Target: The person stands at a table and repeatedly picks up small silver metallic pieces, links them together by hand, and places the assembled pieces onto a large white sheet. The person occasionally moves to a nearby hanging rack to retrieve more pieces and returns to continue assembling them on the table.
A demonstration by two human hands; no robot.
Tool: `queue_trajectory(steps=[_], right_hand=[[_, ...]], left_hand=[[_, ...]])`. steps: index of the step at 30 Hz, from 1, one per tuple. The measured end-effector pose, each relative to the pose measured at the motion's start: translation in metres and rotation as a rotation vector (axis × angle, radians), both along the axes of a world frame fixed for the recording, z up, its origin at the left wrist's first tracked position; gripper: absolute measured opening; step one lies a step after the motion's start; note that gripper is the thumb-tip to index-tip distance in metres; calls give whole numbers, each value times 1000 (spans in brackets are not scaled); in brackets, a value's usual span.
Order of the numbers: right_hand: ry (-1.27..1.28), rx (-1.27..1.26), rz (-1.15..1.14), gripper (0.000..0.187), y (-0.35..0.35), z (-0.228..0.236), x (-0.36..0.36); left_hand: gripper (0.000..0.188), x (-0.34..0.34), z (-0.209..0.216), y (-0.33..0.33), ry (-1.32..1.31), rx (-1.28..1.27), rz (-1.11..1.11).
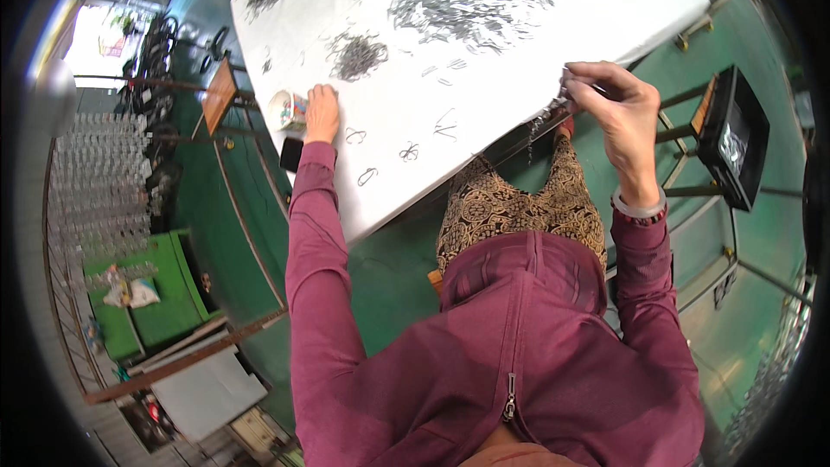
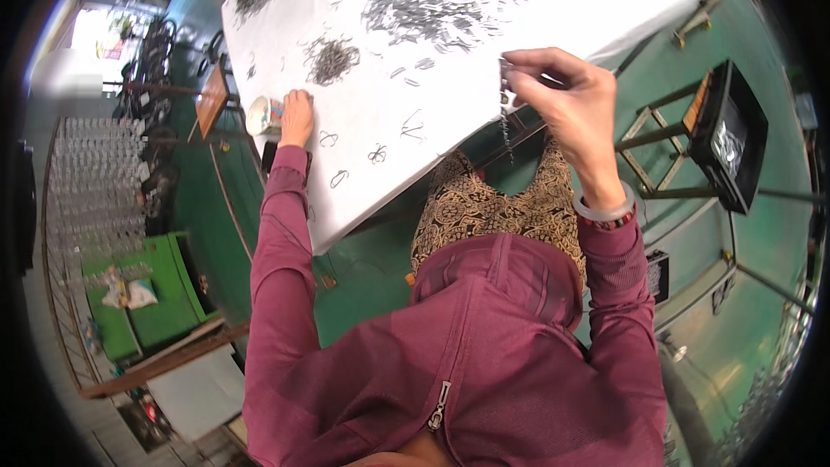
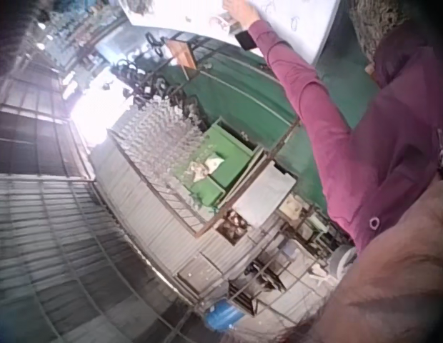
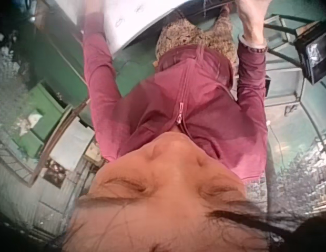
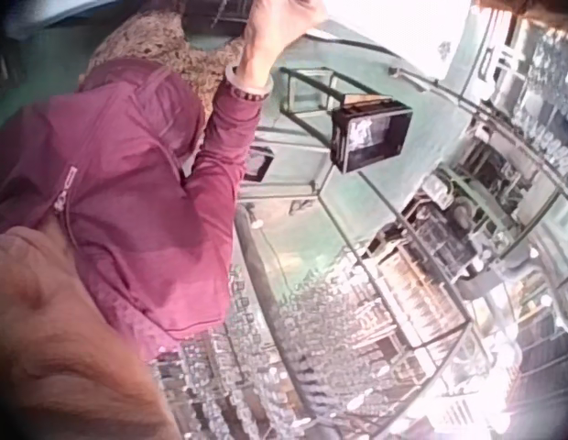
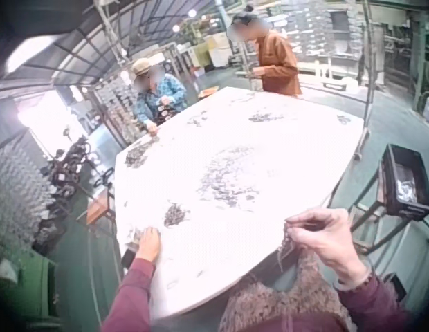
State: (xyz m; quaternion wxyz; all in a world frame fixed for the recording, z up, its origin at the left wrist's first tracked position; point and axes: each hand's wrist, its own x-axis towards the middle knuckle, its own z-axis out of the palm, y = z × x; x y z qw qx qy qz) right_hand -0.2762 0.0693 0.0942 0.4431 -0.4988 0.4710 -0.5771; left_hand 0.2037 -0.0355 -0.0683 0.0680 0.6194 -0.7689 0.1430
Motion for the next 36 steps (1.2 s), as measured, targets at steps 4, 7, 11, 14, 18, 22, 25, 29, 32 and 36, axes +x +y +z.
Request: queue_trajectory(steps=[4,7,11,14,18,22,25,29,32,36], right_hand=[[-1,43,24,19,6,12,3],[-78,-25,40,23,7,11,-2],[-47,37,15,24,16,8,-18],[-184,-49,18,25,18,-11,-22],[-38,-220,-150,18,30,-6,-29],[51,-259,-333,18,54,13,-53],[116,-321,-473,19,66,12,-72],[196,-353,-637,20,81,17,-106],[246,-353,-773,21,99,33,-139],[294,-369,-970,22,123,51,-179]], left_hand=[[16,-10,5,3,213,11,6],[15,-41,19,-8,587,26,135],[26,-154,78,12,1104,119,-134],[21,-239,126,42,1229,221,-220],[14,-326,166,84,1541,388,-521],[7,-383,196,96,1441,554,-655],[5,-415,196,91,1417,646,-764],[4,-465,210,82,1335,780,-875],[4,-511,230,86,1297,926,-958],[5,-574,246,92,1276,1096,-1127]])
